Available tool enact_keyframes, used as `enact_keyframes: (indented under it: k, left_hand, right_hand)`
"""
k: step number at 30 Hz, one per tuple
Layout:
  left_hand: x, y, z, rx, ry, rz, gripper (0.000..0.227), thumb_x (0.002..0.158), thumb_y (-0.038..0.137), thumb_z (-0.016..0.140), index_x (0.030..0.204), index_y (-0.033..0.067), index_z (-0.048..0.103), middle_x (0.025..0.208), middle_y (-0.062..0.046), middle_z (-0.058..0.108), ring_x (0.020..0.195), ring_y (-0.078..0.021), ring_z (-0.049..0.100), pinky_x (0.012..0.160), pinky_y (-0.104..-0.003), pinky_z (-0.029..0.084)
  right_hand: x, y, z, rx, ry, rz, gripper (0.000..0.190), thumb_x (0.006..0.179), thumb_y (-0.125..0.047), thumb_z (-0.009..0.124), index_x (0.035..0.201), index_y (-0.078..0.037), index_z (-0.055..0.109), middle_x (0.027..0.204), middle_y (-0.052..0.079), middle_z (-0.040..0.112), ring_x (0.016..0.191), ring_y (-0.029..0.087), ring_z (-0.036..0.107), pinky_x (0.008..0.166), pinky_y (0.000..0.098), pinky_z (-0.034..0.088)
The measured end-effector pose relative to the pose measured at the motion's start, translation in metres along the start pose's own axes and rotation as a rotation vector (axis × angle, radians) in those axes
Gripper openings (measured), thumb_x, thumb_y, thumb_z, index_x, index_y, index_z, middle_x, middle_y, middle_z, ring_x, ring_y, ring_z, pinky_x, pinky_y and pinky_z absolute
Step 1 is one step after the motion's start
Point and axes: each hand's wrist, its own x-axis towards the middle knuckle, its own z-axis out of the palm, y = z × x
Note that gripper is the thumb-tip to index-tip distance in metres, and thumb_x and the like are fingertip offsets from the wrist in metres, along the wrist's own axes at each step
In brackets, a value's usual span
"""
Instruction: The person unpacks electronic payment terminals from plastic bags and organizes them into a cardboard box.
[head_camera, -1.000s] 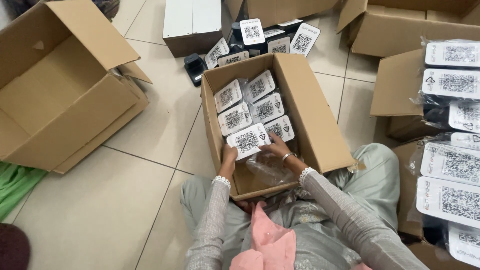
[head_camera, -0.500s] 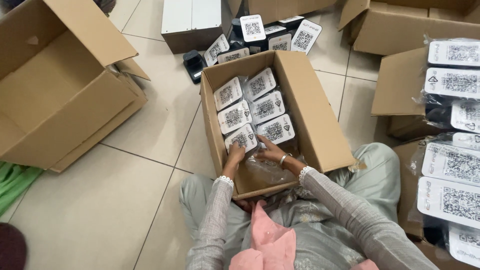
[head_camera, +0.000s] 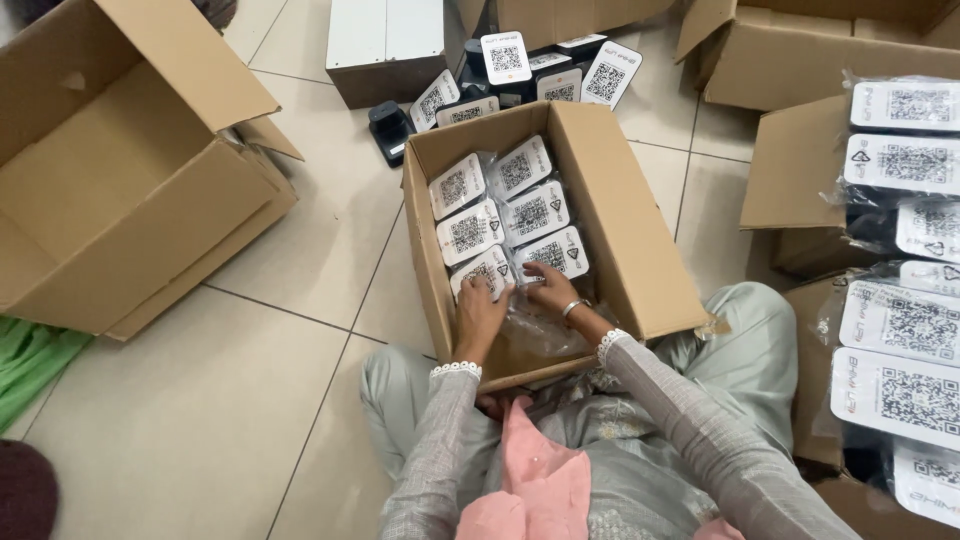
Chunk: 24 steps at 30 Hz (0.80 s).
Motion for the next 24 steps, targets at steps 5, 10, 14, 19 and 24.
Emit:
enact_keyframes:
  k: [5,10,14,19,24]
  left_hand:
    - [-0.01,-0.024,0.017,0.059,-0.13,-0.035,0.065,0.085,0.058,0.076,0.098,-0.0053,0.068,0.099,-0.032,0.067,0.086,-0.0443,0.069,0.074,-0.049,0.057]
    - [-0.021,-0.037,0.022,0.03,-0.499,-0.06,0.057,0.085,0.056,0.076,0.077,0.0002,0.078,0.072,-0.017,0.073,0.071,-0.0314,0.072,0.072,-0.041,0.054]
    - [-0.022,-0.052,0.035,-0.186,-0.379,0.107,0.025,0.079,0.033,0.076,0.086,0.0093,0.082,0.076,-0.009,0.077,0.07,-0.0236,0.075,0.067,-0.039,0.056]
    - [-0.011,-0.009,-0.004,-0.145,-0.521,0.022,0.04,0.093,0.04,0.075,0.117,0.008,0.068,0.107,-0.01,0.075,0.093,-0.0218,0.074,0.083,-0.035,0.057]
    - [-0.029,-0.034,0.016,0.031,-0.483,0.122,0.056,0.075,0.032,0.09,0.119,0.0074,0.066,0.111,-0.018,0.072,0.102,-0.0299,0.068,0.087,-0.041,0.052]
  right_hand:
    - [-0.026,-0.012,-0.024,-0.17,0.152,-0.189,0.046,0.089,-0.001,0.071,0.134,-0.004,0.061,0.128,0.014,0.072,0.117,0.022,0.07,0.101,0.0342,0.057]
    - [-0.065,-0.043,-0.061,-0.386,0.053,-0.251,0.045,0.089,-0.006,0.07,0.132,-0.003,0.058,0.13,0.015,0.068,0.119,0.025,0.067,0.102,0.0353,0.054]
    - [-0.088,-0.062,-0.075,-0.47,0.07,-0.148,0.048,0.089,-0.011,0.072,0.135,-0.006,0.056,0.13,0.015,0.065,0.121,0.026,0.065,0.1,0.0349,0.053]
    - [-0.08,-0.033,-0.075,-0.711,0.06,-0.129,0.067,0.087,-0.034,0.078,0.139,-0.001,0.051,0.128,0.022,0.065,0.12,0.036,0.064,0.102,0.0417,0.051]
    - [-0.075,0.015,-0.069,-0.836,0.006,0.097,0.097,0.08,-0.053,0.081,0.147,0.004,0.039,0.132,0.033,0.058,0.122,0.044,0.059,0.103,0.0443,0.048]
